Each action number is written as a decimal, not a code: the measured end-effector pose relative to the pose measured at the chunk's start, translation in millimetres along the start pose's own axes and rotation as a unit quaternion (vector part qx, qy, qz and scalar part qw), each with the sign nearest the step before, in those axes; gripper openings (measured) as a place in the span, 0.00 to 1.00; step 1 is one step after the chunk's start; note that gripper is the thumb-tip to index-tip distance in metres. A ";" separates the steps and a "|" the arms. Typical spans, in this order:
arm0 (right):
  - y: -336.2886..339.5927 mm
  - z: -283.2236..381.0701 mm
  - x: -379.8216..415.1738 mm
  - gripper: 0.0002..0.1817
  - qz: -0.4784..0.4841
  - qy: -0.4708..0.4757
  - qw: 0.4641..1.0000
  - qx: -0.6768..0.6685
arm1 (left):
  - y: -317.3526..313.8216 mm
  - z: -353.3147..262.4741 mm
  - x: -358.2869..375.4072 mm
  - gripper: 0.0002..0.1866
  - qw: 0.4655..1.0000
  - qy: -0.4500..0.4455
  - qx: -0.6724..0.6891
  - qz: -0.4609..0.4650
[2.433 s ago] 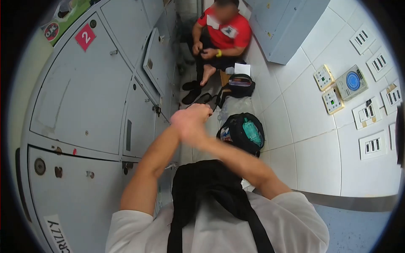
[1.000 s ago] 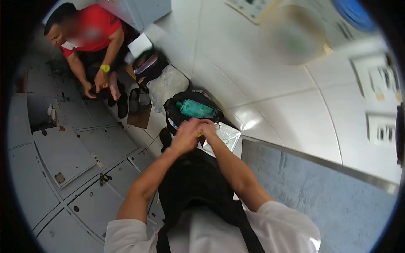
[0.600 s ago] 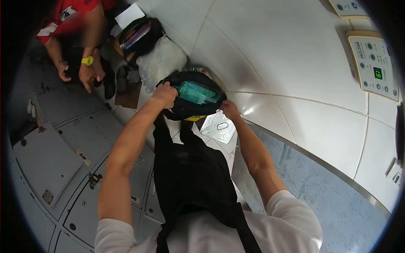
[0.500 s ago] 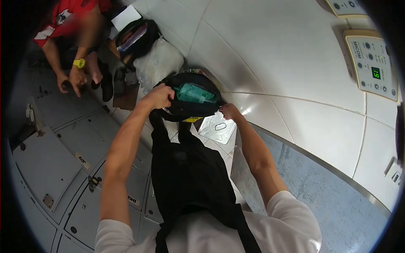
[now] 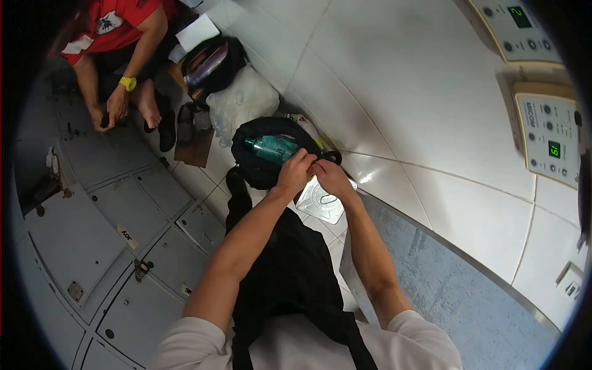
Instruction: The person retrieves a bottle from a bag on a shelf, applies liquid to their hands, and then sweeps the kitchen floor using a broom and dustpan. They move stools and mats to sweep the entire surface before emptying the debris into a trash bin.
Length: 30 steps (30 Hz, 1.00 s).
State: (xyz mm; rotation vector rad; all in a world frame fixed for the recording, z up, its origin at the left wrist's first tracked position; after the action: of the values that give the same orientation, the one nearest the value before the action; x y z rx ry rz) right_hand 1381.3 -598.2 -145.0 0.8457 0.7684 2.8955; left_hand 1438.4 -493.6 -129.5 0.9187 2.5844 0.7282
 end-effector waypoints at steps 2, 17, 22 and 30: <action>4.3 -21.9 18.8 0.15 0.039 -0.041 0.998 0.014 | -6.1 -1.0 0.0 0.05 1.000 0.028 0.005 -0.010; -8.4 -16.0 6.6 0.14 -0.194 0.109 0.963 0.155 | 121.8 100.5 19.4 0.04 0.972 0.170 -0.014 -0.161; -49.6 79.3 14.6 0.14 -0.156 0.289 0.913 0.241 | 140.9 275.0 136.8 0.17 0.755 0.457 0.324 -0.342; -93.5 330.0 75.1 0.08 0.054 0.427 0.878 0.210 | 135.7 176.7 345.0 0.19 0.603 0.604 0.445 -0.270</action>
State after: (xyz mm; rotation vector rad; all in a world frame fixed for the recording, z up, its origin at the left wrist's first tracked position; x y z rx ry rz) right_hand 1476.4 -355.2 89.9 -0.5150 1.4610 3.1871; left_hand 1324.5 -114.3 -238.2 -0.6802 4.1685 -0.4771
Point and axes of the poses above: each hand's wrist, its own x-axis away from the middle knuckle, its own y-axis out of the back of the hand, z = x × y, the point moved 8 cm from there along -x, towards the middle knuckle
